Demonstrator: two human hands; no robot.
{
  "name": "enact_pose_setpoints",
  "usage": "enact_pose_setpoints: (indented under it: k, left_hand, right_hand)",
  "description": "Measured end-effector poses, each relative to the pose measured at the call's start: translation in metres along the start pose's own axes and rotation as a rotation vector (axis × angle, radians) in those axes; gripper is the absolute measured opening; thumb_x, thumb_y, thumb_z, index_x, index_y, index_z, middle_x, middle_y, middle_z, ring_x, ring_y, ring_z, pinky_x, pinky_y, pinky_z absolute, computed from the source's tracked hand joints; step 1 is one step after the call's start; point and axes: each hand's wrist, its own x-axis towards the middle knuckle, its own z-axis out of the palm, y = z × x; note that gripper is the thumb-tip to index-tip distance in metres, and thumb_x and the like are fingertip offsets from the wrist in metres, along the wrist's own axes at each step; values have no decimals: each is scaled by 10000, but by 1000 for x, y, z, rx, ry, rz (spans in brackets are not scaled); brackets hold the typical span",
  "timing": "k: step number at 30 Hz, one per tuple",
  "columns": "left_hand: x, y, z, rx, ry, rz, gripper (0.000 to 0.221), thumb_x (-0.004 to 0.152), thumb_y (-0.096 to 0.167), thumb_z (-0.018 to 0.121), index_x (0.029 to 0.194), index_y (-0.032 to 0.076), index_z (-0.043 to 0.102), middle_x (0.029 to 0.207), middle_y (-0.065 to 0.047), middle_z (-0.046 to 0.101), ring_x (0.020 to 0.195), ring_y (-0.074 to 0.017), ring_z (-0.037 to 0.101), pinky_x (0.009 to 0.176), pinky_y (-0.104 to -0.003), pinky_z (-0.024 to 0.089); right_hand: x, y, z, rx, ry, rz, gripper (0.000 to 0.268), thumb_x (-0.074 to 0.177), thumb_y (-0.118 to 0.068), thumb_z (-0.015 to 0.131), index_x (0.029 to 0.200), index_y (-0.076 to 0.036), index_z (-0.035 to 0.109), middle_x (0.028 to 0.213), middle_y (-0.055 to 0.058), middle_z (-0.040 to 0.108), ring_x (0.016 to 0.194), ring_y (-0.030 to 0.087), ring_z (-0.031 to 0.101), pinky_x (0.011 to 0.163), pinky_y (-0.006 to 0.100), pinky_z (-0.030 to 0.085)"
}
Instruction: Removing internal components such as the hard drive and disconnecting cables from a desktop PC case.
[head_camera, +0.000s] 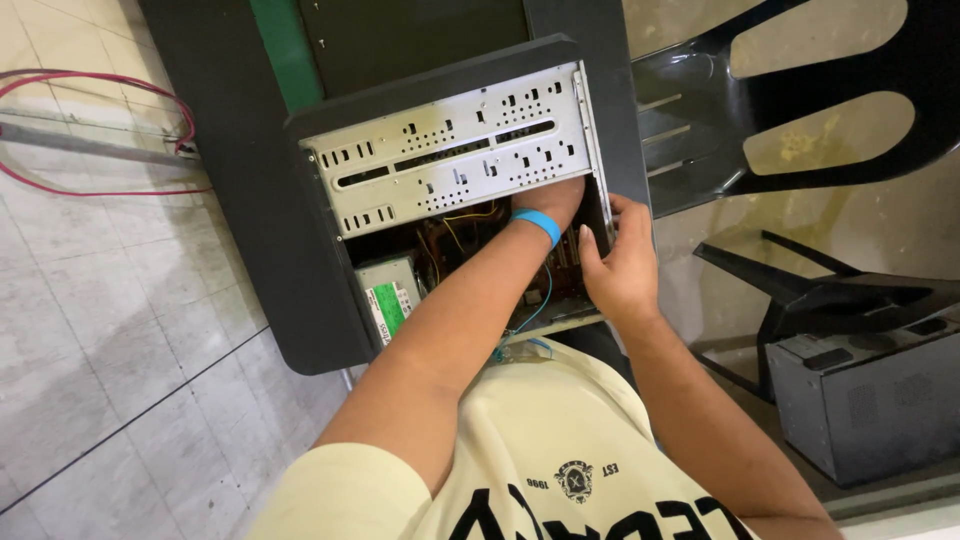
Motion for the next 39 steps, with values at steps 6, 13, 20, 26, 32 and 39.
enact_pose_setpoints:
  k: [6, 13, 20, 26, 32, 39]
  left_hand:
    - [-9, -6, 9, 23, -16, 36, 336, 1008, 191, 505, 1297, 181, 676, 1451, -112, 499, 1318, -413, 536, 1048, -626, 470]
    - [-35, -31, 20, 36, -38, 76, 346, 1013, 204, 516, 1324, 200, 667, 1493, -102, 475, 1344, -413, 517, 1064, -628, 460]
    - [-47, -38, 37, 21, -25, 54, 362, 1019, 221, 531, 1359, 223, 657, 1546, -89, 444, 1376, -413, 493, 1084, -630, 447]
    - [-60, -48, 60, 95, 78, 136, 303, 997, 237, 559, 1259, 210, 708, 1478, -78, 511, 1355, -382, 513, 1101, -578, 435]
    - [-70, -56, 80, 239, 268, 266, 275, 890, 315, 639, 1058, 153, 784, 1287, -76, 648, 1222, -331, 604, 1088, -509, 432]
    - [-71, -60, 69, 183, 146, 222, 335, 866, 391, 682, 1084, 156, 782, 1348, -55, 643, 1292, -318, 576, 1139, -499, 393]
  right_hand:
    - [3, 17, 6, 32, 22, 6, 323, 1064, -138, 570, 1345, -18, 465, 1217, 182, 480, 1140, 420, 575, 854, 551, 550]
    - [3, 41, 16, 203, 123, 9, 245, 1055, -75, 598, 1287, -9, 554, 1175, 186, 555, 1122, 414, 647, 841, 504, 565]
    - [1, 54, 18, 283, 170, -3, 208, 1073, -72, 581, 1277, -53, 614, 1162, 135, 606, 1096, 311, 674, 856, 447, 567]
    - [-1, 47, 15, 285, 181, -10, 193, 1075, -45, 583, 1266, -46, 612, 1155, 134, 629, 1096, 303, 682, 836, 433, 563]
    - [0, 46, 15, 298, 189, -12, 188, 1067, -41, 606, 1255, -35, 607, 1144, 149, 644, 1100, 321, 687, 832, 441, 563]
    - [0, 49, 17, 308, 189, -17, 188, 1059, -32, 607, 1247, -24, 603, 1158, 152, 639, 1096, 321, 690, 824, 435, 567]
